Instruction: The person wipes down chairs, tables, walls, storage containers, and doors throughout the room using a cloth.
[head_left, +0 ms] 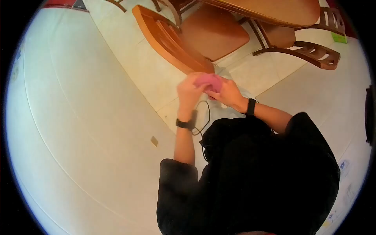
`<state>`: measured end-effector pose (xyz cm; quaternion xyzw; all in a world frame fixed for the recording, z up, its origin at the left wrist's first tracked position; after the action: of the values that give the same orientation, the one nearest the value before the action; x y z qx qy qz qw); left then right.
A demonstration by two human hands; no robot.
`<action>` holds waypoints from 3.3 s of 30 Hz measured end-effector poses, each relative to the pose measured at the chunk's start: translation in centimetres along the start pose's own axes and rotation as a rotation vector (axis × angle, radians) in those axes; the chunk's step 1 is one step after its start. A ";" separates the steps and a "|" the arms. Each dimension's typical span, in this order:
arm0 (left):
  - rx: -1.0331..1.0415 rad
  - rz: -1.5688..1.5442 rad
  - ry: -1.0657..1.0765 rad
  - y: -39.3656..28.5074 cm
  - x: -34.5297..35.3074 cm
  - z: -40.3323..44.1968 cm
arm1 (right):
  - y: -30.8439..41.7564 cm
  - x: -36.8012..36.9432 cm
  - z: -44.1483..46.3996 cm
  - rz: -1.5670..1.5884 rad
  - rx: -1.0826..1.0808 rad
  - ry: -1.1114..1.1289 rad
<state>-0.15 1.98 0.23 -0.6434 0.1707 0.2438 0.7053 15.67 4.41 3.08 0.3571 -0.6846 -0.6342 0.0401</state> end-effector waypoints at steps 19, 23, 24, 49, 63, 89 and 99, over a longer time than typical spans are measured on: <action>-0.533 0.139 -0.204 -0.7 5.1 -0.7 | -5.8 -2.0 5.7 -0.137 -0.054 0.460; -0.609 -0.036 -0.040 6.8 14.6 3.7 | -15.4 -5.1 10.4 -0.190 0.029 0.361; -0.596 -0.060 -0.023 7.8 16.8 4.8 | -18.7 -5.7 10.9 -0.191 0.083 0.329; -0.800 0.254 -0.382 29.5 32.4 7.0 | -43.8 6.5 21.9 -0.415 -0.096 0.402; -0.591 0.321 -0.020 26.2 40.3 18.7 | -46.4 -6.2 24.2 -0.289 0.261 -0.023; -0.568 0.116 0.050 28.1 55.5 31.0 | -52.2 -18.1 28.5 -0.457 0.197 -0.167; -0.715 0.349 0.437 25.4 41.8 14.4 | -51.5 -8.0 18.2 -0.496 0.025 0.194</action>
<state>18.88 22.83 -42.30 -0.8446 0.3265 0.2609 0.3346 34.94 27.10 -43.46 0.5738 -0.5768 -0.5788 -0.0554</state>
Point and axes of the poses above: each hand's wrist, its own z-axis towards the middle knuckle, its own x-axis out of the palm, y = z × x, the point moved 2 cm from there along z, towards the middle knuckle, and after that the axes turned 9 degrees about z, right-handed, at the moved point
